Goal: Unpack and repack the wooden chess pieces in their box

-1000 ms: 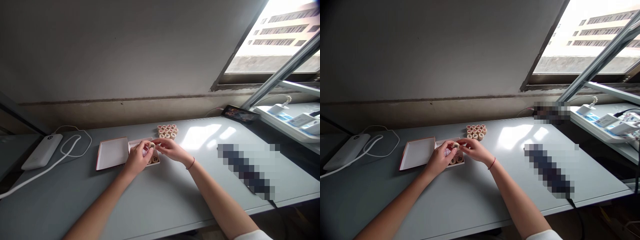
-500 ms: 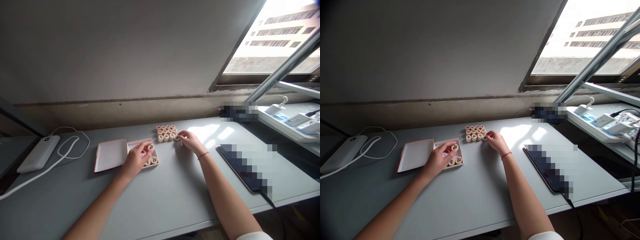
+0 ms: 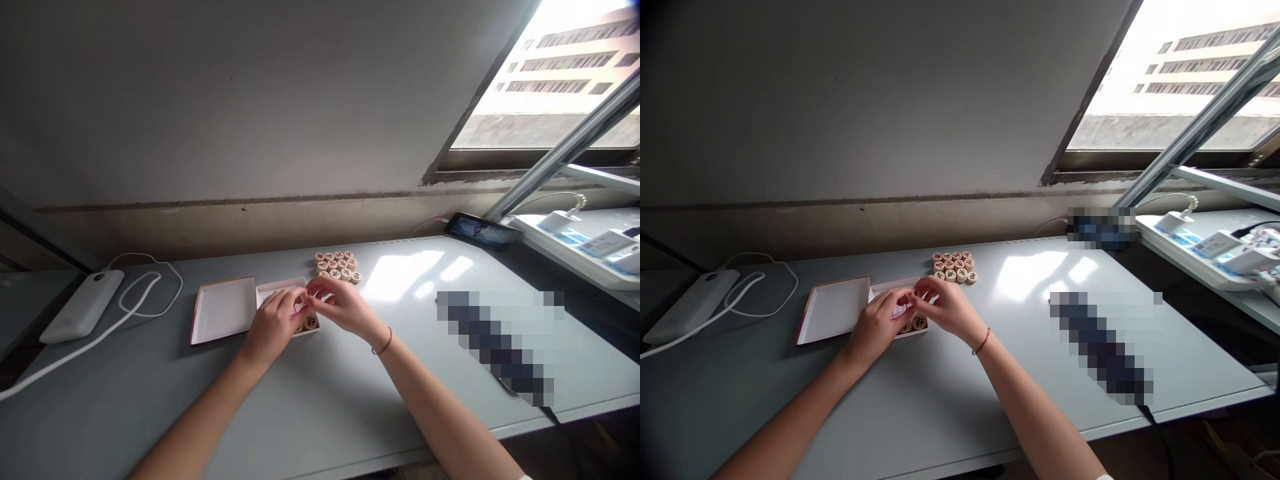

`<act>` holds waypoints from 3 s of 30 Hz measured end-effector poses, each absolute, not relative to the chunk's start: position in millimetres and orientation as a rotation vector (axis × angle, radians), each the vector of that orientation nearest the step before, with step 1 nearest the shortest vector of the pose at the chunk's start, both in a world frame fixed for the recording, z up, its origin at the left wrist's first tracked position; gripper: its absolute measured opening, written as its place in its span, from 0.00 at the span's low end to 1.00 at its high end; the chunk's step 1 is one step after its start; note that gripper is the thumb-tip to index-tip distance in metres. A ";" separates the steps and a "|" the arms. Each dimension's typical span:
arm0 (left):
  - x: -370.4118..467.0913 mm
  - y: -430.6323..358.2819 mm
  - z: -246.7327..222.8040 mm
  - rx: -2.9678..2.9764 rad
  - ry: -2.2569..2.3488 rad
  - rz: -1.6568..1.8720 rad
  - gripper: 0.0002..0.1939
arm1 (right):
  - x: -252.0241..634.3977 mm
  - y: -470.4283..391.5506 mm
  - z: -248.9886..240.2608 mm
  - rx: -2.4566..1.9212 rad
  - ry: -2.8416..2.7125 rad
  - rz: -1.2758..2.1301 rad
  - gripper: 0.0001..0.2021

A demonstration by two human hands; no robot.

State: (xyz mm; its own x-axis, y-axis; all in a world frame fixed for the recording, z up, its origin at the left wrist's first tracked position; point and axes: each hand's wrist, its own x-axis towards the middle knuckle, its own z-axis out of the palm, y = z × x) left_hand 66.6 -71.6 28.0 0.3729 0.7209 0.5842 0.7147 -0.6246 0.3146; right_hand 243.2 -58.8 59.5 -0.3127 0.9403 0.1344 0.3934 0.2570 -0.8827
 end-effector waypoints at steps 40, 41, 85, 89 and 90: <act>16.2 -67.1 62.1 2.267 1.548 0.075 0.13 | 240.7 -46.9 22.1 -1.452 -2.151 0.676 0.12; 15.9 -68.2 63.8 2.257 1.543 0.053 0.12 | 241.2 -46.6 21.6 -1.463 -2.152 0.662 0.13; 48.3 -63.9 43.7 1.567 1.388 1.066 0.16 | 275.2 -37.6 46.8 -1.863 -1.955 0.767 0.14; 55.5 -71.9 41.0 2.013 1.420 1.143 0.12 | 254.0 -55.4 58.6 -1.423 -1.992 0.887 0.10; 57.5 -74.7 40.8 2.118 1.416 1.138 0.12 | 246.8 -61.1 61.8 -1.317 -1.996 0.926 0.11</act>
State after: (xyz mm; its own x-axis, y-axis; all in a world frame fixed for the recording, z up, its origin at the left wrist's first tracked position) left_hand 57.5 -74.7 40.8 0.1780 0.8873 0.4255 0.6063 -0.4395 0.6628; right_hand 246.8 -61.1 61.8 -0.3532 0.9318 0.0836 0.5379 0.2753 -0.7968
